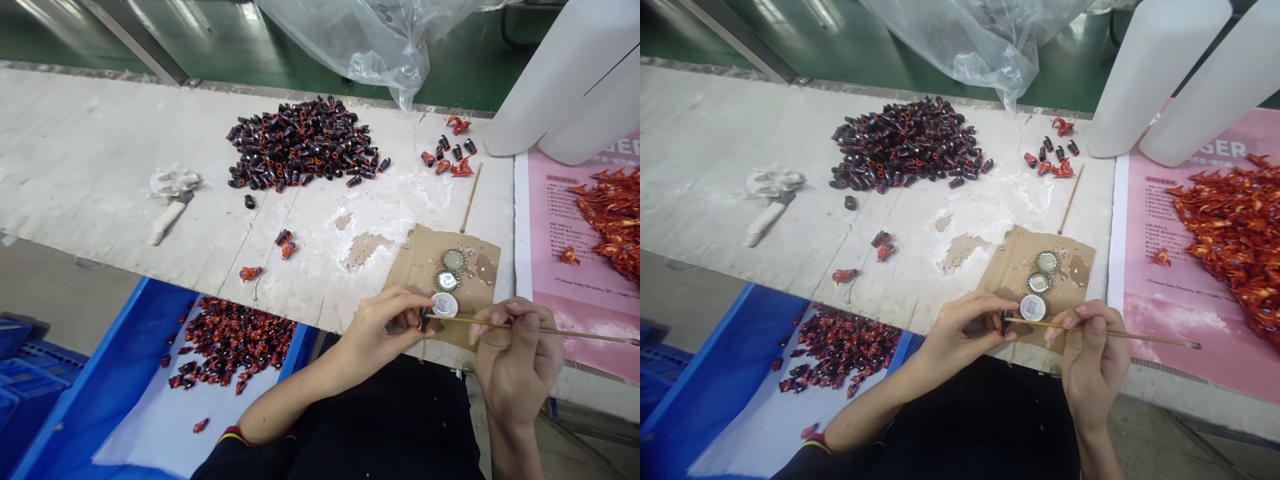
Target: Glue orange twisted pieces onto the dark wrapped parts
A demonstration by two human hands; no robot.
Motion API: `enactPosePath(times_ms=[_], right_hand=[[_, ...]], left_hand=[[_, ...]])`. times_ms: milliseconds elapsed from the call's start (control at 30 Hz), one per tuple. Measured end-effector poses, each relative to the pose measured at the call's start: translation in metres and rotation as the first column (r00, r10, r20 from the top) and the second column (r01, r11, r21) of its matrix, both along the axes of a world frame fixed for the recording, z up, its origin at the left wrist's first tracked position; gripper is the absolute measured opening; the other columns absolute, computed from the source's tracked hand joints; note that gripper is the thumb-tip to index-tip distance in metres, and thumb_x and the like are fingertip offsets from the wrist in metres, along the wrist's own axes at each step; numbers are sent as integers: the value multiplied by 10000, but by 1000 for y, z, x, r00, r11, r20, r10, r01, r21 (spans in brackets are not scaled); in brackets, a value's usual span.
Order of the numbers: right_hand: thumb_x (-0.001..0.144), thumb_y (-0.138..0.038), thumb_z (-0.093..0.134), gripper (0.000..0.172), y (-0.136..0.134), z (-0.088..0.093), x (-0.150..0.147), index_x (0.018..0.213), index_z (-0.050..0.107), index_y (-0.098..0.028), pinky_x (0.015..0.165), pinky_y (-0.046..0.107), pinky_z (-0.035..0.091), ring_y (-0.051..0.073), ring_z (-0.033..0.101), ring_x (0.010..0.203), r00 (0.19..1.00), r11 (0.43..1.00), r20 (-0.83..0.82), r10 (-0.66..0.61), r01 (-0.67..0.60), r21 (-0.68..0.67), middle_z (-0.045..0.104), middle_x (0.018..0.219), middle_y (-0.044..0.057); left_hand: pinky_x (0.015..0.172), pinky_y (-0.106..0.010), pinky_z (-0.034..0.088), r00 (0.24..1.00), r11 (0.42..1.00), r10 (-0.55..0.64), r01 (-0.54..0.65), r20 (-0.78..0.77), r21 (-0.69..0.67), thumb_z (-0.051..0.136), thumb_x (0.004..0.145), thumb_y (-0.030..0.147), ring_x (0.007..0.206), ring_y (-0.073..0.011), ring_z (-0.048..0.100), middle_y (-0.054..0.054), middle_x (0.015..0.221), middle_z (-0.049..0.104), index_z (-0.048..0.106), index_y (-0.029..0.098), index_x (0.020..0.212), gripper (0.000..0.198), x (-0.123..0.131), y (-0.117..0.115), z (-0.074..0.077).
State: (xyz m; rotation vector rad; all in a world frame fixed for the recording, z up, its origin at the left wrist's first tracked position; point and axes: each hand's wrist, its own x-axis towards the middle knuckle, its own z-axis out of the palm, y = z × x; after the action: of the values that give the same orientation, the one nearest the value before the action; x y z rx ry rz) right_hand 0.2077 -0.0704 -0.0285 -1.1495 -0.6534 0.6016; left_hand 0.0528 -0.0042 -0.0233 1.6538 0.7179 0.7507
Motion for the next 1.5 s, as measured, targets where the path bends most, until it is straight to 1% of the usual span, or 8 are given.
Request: enactPosePath(times_ms=[200,400,533,733,967,1100,1333,1500], right_hand=[[937,-267,570,145,-1,0,1,844,665,-208,498,192,486,85,567,579,999,999,-33,27,-27,24,586,647,-36],[939,-269,563,154,-3,2,-1,837,660,-205,516,204,484,87,568,565,998,1000,-52,19,-20,-21,585,635,-32],[942,-277,554,162,-3,1,-1,838,654,-203,498,214,474,88,565,536,998,998,-37,46,-47,-33,585,632,-34],[947,-260,546,164,-3,2,0,835,651,-205,494,208,478,82,566,535,998,998,-30,63,-63,5,586,632,-41],[932,-290,575,159,-3,3,-2,825,650,-200,494,214,479,87,579,553,1000,999,-17,24,-24,-32,585,649,-34],[928,-291,577,163,-3,2,0,809,639,-199,488,220,475,87,569,535,999,998,-20,51,-52,-47,575,646,-35],[933,-295,568,171,-5,2,-1,805,625,-197,498,227,470,89,565,540,999,997,-10,48,-48,-56,569,654,-34],[939,-285,554,162,-6,2,-1,815,617,-202,485,231,467,89,558,516,997,997,-7,73,-74,-34,566,645,-42]], left_hand=[[626,-181,510,1000,1000,2,-2,5,-5,735,814,165,653,-85,569,-12,804,619,704,149,1033,222,0,0,0],[628,-185,516,1000,1000,3,-3,-9,-10,743,809,184,649,-89,576,-19,805,628,708,148,1025,222,0,0,0],[628,-196,527,1000,1000,16,-16,-10,-25,745,811,212,654,-98,590,-34,836,642,711,153,1026,225,0,0,0],[638,-210,536,1000,1000,13,-13,4,-29,745,812,207,653,-100,591,-32,826,643,706,156,1030,228,0,1,0],[617,-200,529,1000,999,22,-21,18,-42,748,808,197,657,-98,603,-30,826,649,707,152,1025,225,0,0,0],[634,-210,535,999,998,25,-24,32,-53,757,805,224,657,-100,607,-36,838,660,707,158,1024,234,0,0,-1],[633,-219,536,999,997,23,-20,43,-73,745,818,251,661,-105,613,-46,868,673,708,168,1036,236,0,-1,-3],[652,-226,540,999,997,26,-23,34,-79,750,811,245,667,-109,608,-55,887,678,709,167,1040,245,0,0,-3]])
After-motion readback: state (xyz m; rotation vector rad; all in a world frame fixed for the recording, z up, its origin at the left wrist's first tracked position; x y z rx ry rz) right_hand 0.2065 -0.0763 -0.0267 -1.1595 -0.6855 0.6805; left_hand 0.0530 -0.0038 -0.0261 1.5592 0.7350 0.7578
